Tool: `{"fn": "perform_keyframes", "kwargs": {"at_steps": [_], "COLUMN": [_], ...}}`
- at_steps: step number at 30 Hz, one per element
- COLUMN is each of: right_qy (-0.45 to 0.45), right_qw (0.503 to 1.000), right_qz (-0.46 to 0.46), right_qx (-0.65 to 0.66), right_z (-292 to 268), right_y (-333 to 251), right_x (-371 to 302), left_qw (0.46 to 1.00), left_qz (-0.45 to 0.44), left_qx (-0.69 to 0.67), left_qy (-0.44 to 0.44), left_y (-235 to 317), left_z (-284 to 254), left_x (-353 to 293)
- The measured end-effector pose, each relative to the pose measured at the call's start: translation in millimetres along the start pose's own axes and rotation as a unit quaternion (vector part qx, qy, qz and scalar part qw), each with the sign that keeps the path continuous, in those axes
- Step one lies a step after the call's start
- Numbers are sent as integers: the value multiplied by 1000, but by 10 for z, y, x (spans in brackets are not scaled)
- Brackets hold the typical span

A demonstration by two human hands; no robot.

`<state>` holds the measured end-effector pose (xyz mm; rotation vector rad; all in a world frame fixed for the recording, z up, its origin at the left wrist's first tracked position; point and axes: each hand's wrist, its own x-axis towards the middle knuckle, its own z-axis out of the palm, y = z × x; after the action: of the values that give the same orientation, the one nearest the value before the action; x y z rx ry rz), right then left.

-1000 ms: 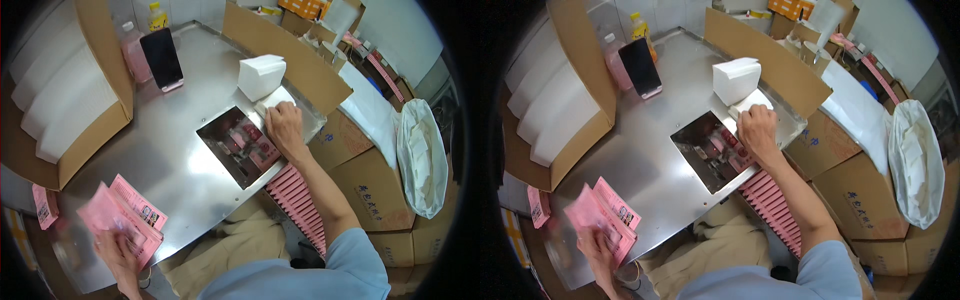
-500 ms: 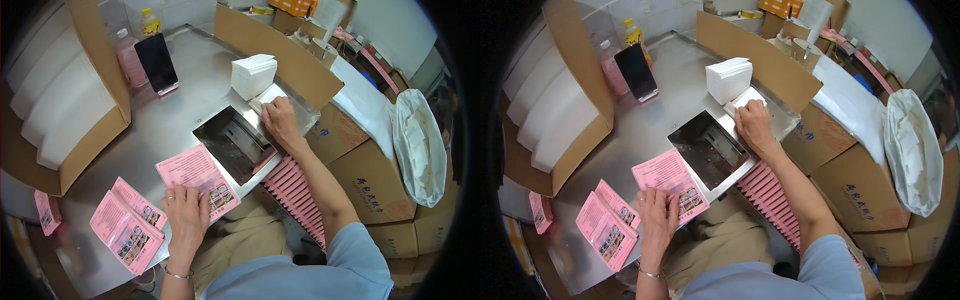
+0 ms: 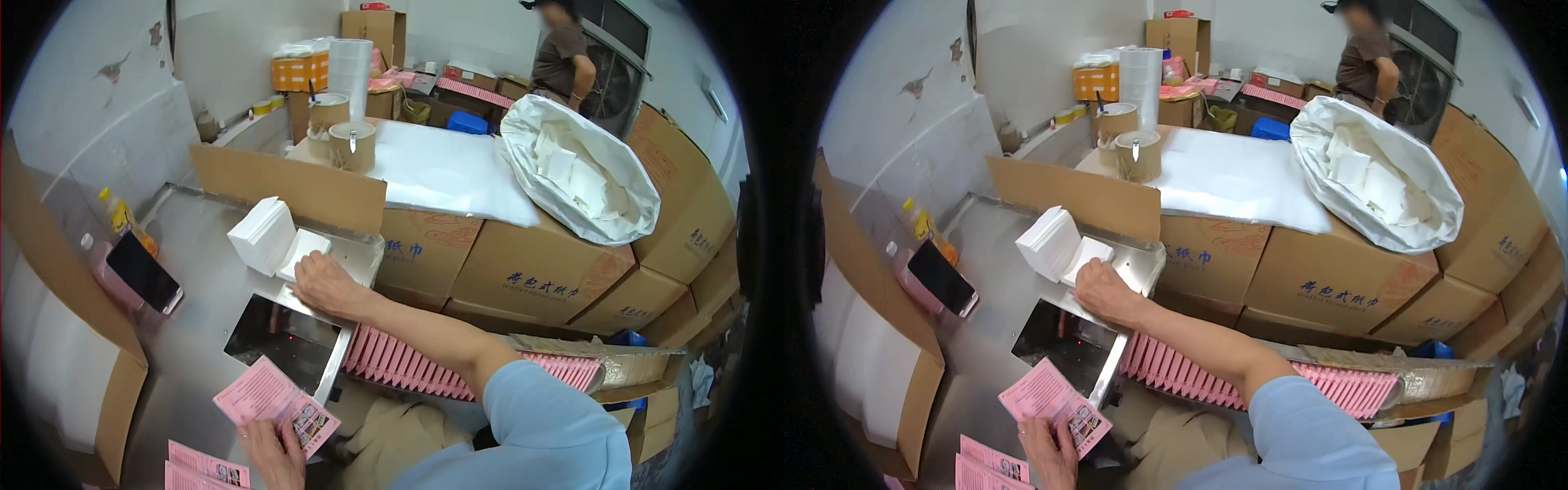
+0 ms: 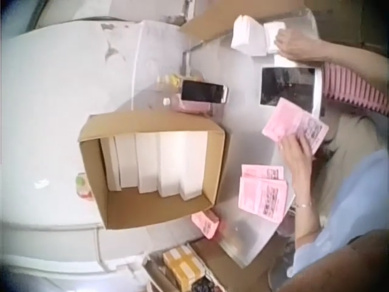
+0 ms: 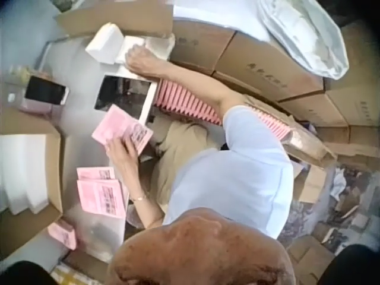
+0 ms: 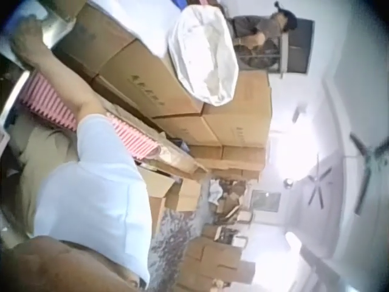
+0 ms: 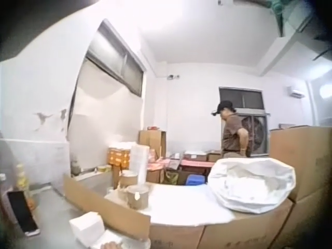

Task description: The recorder is folding and stacking small product boxes and inserts at a stainless steel workstation.

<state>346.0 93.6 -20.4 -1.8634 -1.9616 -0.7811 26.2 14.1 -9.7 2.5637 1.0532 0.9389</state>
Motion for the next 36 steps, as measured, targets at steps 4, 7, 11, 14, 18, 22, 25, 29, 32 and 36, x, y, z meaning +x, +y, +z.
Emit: {"fn": "perform_keyframes", "kwargs": {"at_steps": [4, 7, 11, 14, 18, 22, 25, 29, 32, 36], "right_qy": [25, -17, 34, 74, 71, 18, 40, 76, 51, 70], "right_qw": [999, 997, 994, 992, 991, 998, 993, 988, 988, 988], "right_qz": [1, 39, 57, 39, 16, 27, 46, 48, 59, 61], "right_qx": [36, 57, 89, 96, 108, 53, 99, 129, 135, 121], "right_z": [141, 206, 120, 150, 109, 112, 157, 194, 164, 79], "right_y": [-87, 25, 216, 189, 88, 52, 126, 165, 170, 130], "right_x": [118, 152, 70, 66, 84, 101, 102, 73, 51, 32], "left_qw": [998, 999, 1000, 1000, 999, 1000, 1000, 1000, 1000, 1000], "left_qz": [-48, -46, -13, -30, -27, -21, -22, -4, -4, -9], "left_qx": [-1, -5, 4, -4, -5, -4, -2, 5, 2, -14], "left_qy": [-30, -12, 7, 1, 17, 23, 16, 30, 29, 21], "left_y": [-59, -42, 11, 23, 47, 46, 39, 34, 38, 49], "left_z": [-5, 4, 59, 27, -17, -26, -15, 2, 5, 2], "left_x": [-64, -49, 60, 68, 63, 56, 44, 69, 71, 53]}}
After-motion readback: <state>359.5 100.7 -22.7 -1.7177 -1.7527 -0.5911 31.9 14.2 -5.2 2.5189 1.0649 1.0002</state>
